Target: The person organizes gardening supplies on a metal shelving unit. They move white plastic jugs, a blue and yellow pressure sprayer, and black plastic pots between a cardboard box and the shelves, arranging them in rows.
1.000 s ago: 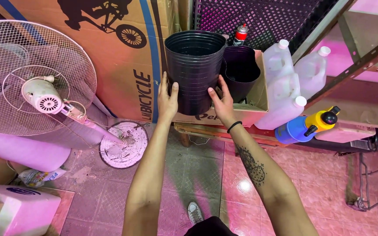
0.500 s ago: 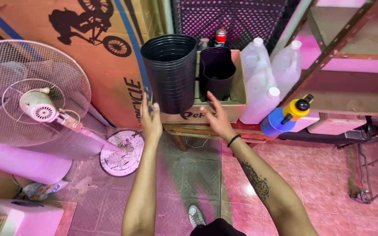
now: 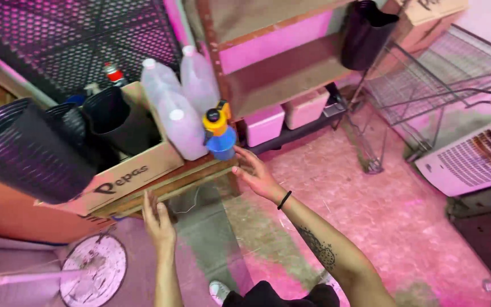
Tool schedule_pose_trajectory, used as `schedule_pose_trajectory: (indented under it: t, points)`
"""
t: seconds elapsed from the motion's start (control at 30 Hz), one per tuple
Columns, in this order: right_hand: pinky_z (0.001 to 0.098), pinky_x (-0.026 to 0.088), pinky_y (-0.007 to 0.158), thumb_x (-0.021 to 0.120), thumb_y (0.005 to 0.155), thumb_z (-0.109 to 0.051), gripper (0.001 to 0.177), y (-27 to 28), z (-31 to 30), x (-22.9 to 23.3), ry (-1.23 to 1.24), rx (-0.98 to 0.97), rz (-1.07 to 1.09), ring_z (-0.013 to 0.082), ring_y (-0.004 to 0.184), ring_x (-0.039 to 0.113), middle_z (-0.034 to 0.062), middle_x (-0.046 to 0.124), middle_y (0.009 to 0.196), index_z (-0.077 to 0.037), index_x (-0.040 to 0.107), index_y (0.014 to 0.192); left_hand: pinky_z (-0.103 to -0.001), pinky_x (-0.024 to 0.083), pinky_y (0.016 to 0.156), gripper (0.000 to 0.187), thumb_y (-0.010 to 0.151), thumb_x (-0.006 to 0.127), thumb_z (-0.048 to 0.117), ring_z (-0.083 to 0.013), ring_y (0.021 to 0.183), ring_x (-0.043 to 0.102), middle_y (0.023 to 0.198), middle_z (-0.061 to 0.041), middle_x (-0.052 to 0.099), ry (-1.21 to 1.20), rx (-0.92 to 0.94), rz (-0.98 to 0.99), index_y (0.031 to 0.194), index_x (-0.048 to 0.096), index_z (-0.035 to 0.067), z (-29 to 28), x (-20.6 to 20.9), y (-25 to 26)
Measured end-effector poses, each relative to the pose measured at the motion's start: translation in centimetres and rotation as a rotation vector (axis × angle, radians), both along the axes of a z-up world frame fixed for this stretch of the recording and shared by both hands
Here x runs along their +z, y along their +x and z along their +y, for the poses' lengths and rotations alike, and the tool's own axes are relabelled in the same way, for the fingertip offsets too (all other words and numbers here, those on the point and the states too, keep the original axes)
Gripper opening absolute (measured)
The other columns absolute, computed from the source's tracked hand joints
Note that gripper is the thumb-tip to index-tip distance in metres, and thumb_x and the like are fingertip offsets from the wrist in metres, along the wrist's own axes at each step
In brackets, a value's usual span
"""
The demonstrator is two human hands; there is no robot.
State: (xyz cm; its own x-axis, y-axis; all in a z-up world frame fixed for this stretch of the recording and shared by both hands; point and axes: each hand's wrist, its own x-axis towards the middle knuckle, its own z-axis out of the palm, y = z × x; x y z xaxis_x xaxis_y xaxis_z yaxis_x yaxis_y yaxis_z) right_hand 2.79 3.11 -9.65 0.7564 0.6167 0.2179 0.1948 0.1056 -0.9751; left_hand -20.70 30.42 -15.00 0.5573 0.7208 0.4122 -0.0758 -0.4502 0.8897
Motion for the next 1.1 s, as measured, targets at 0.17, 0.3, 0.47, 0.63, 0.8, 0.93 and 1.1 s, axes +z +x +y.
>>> schedule_pose_trajectory:
  t: [0.17,0.3,0.47,0.63,0.8,0.93,1.1]
  points:
    - [0.0694,0.054,0.127,0.088,0.115,-0.020,0.073,7.3,-16.9,-3.5,0.131,-0.124,0.031,0.0601,0.166,0.050,0.0274,0.055,0.180,-0.012,0.061,0.182,-0.071,0.047,0.133,0.067,0.128,0.050,0.021,-0.0587,0.160,0.058,0.179,-0.036,0.053,0.018,-0.157,0.024,0.192,0.039,0.003,-15.0,-1.5,9.8]
    - [0.0673,0.053,0.128,0.084,0.115,-0.018,0.073,12.2,-30.0,-2.6,0.099,-0.208,0.032,0.0549,0.167,0.052,0.0280,0.060,0.180,-0.012,0.059,0.184,-0.073,0.050,0.130,0.066,0.128,0.049,0.022,-0.0600,0.159,0.060,0.178,-0.038,0.055,-0.037,-0.277,0.020,0.191,0.039,0.003,-27.5,-2.1,18.1]
    - [0.0722,0.049,0.131,0.081,0.117,-0.018,0.073,17.5,-41.0,-0.8,0.140,-0.300,0.037,0.0601,0.167,0.049,0.0319,0.058,0.181,-0.010,0.055,0.184,-0.073,0.052,0.128,0.065,0.127,0.051,0.018,-0.0606,0.157,0.061,0.176,-0.038,0.056,-0.024,-0.386,0.059,0.189,0.041,0.001,-37.7,-1.6,27.0]
    - [0.0701,0.048,0.133,0.080,0.117,-0.018,0.072,22.9,-50.1,-2.3,0.146,-0.396,0.027,0.0564,0.167,0.052,0.0303,0.057,0.182,-0.013,0.056,0.185,-0.072,0.057,0.125,0.068,0.127,0.056,0.027,-0.0583,0.159,0.061,0.178,-0.033,0.056,-0.027,-0.475,0.100,0.191,0.042,0.009,-45.0,0.1,33.6]
    - [0.0641,0.049,0.135,0.080,0.119,-0.020,0.069,28.8,-56.4,-2.7,0.095,-0.511,-0.009,0.0466,0.166,0.055,0.0282,0.060,0.179,-0.013,0.057,0.184,-0.070,0.062,0.121,0.069,0.127,0.060,0.031,-0.0547,0.162,0.060,0.179,-0.030,0.056,-0.036,-0.534,0.152,0.190,0.042,0.010,-49.4,-0.7,40.9]
    - [0.0667,0.047,0.134,0.083,0.118,-0.024,0.073,33.5,-58.7,-3.7,0.065,-0.526,0.019,0.0527,0.164,0.057,0.0315,0.059,0.178,-0.014,0.055,0.185,-0.067,0.061,0.124,0.072,0.127,0.062,0.036,-0.0553,0.165,0.057,0.181,-0.030,0.054,-0.088,-0.556,0.192,0.192,0.040,0.013,-52.2,-3.0,46.5]
    - [0.0658,0.046,0.136,0.088,0.115,-0.032,0.074,39.1,-58.6,-2.9,-0.069,-0.586,0.028,0.0539,0.163,0.059,0.0306,0.065,0.175,-0.017,0.061,0.182,-0.066,0.060,0.127,0.080,0.125,0.067,0.046,-0.0533,0.167,0.055,0.184,-0.028,0.053,-0.120,-0.579,0.291,0.193,0.038,0.015,-54.0,-4.9,54.6]
